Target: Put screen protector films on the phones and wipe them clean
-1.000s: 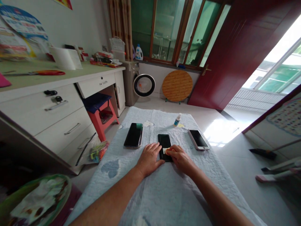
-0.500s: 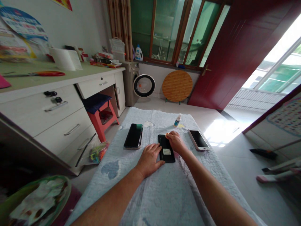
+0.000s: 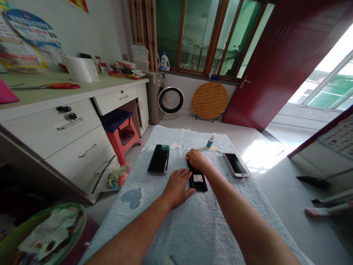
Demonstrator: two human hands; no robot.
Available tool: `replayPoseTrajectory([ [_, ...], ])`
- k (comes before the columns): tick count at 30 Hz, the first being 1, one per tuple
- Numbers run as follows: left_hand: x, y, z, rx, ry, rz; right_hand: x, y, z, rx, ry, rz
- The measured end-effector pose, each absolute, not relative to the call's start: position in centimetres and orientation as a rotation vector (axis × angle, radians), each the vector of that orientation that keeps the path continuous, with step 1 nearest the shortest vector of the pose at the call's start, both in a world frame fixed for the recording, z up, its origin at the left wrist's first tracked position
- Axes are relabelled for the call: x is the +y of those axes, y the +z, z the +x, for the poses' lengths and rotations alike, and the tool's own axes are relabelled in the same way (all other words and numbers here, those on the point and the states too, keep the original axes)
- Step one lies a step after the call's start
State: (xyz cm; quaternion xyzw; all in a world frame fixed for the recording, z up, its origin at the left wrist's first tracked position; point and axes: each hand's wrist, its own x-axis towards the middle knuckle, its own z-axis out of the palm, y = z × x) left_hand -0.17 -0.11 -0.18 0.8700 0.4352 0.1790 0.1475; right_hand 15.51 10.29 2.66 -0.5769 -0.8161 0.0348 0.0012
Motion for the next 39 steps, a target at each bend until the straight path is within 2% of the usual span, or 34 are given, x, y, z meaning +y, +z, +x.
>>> replayPoseTrajectory([
  [13,-0.2,0.0,0.0,1.256,0.596,2.479,9.3,1.9,20.0,-2.459,0.054,-1.97],
  [20,-0.1,0.0,-0.1,1.251,0.551,2.485,4.7,2.0,20.0,-2.365,0.042,-1.976],
  [30,-0.2,-0.2,0.1,1.258,0.557,2.491,-3.1,2.2,19.7,-2.245,0.223,-1.892],
  [39,-0.2,-0.2,0.1,1.26,0.576,2.502,-6.1,2.1,19.6,-2.207,0.267,-1.834],
])
